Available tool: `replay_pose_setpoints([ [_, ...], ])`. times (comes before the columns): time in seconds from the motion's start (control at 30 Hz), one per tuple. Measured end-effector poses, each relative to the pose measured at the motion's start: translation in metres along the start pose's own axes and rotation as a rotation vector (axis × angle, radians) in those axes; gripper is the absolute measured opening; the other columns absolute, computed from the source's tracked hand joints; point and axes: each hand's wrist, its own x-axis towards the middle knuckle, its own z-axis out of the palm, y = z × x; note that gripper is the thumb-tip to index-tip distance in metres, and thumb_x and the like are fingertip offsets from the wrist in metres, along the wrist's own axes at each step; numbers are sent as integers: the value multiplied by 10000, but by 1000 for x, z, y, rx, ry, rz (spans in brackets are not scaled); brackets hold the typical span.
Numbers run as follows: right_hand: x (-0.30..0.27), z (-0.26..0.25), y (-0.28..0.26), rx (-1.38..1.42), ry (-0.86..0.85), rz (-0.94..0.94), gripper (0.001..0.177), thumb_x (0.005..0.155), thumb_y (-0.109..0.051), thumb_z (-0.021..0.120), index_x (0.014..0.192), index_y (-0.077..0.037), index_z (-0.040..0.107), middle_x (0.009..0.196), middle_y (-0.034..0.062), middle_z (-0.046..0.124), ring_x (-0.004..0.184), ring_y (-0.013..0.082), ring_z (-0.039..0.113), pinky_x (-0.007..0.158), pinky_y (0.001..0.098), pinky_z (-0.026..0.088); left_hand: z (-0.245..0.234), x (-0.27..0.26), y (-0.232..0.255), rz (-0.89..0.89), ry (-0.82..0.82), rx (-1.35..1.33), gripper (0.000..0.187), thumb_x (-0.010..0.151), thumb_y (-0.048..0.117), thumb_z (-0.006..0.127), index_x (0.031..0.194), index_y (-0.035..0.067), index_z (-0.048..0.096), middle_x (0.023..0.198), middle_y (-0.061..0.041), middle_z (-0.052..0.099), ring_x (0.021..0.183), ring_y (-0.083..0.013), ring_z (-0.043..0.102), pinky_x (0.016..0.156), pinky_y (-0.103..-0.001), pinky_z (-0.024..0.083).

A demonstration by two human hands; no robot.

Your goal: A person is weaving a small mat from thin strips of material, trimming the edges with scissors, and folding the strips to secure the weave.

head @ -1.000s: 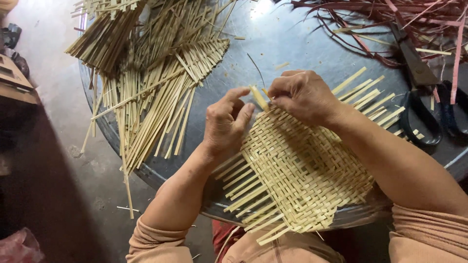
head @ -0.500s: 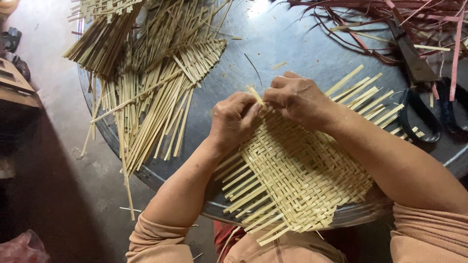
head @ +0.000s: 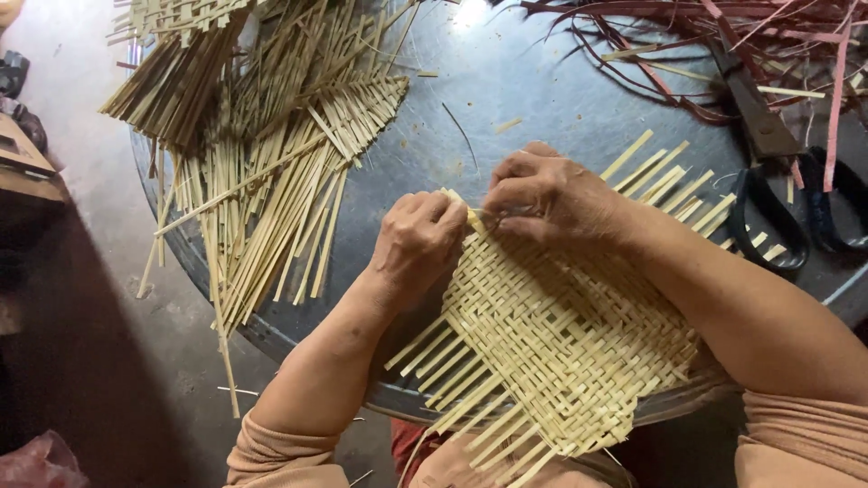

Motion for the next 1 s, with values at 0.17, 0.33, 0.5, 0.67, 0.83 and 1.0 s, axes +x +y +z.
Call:
replay_pose_setpoints([
  [0.17, -3, 2, 2, 15, 3, 32, 200, 652, -174, 699, 842, -198, 641, 912, 4, 543, 881, 233, 497, 740, 385, 451, -7, -2, 2, 41, -46, -31, 36, 759, 129, 485, 747, 110, 513, 639, -35, 426, 513, -200, 475, 470, -289, 395],
  [0.33, -3, -2, -5, -22, -58, 67, 182, 682, -148, 664, 833, -249, 653, 895, -21, 524, 894, 210, 480, 752, 371, 445, -21, 0, 5, 67, -157, -130, 47, 766, 91, 485, 760, 72, 527, 651, -52, 451, 543, -201, 500, 504, -288, 407],
  [0.5, 0, -7, -12, -66, -165, 69, 225, 676, -64, 614, 806, -247, 631, 912, 1, 505, 930, 247, 462, 785, 420, 439, -17, -4, 0, 77, -206, -166, 40, 743, 91, 525, 727, 58, 511, 632, -72, 435, 550, -246, 502, 493, -331, 415],
  [0.67, -3, -5, -13, -190, -168, 1, 88, 746, -155, 590, 788, -232, 603, 908, 2, 497, 918, 264, 482, 776, 440, 424, -25, 1, 3, -29, -218, -256, 45, 753, 106, 541, 712, 90, 548, 638, -46, 462, 554, -214, 519, 506, -302, 431],
  [0.83, -4, -6, -15, -254, -158, -31, 38, 758, -197, 579, 755, -231, 596, 898, -10, 493, 917, 257, 493, 765, 415, 413, -25, 1, 5, -66, -226, -301, 33, 728, 121, 564, 695, 121, 556, 637, -34, 459, 553, -208, 524, 507, -306, 442],
  [1.0, -11, 4, -5, -310, -75, -114, 55, 786, -197, 518, 795, -244, 546, 721, 15, 452, 743, 254, 499, 655, 404, 408, -33, 10, 17, -348, -258, -454, 101, 785, 131, 512, 706, 87, 557, 622, -68, 466, 569, -255, 543, 499, -344, 449],
])
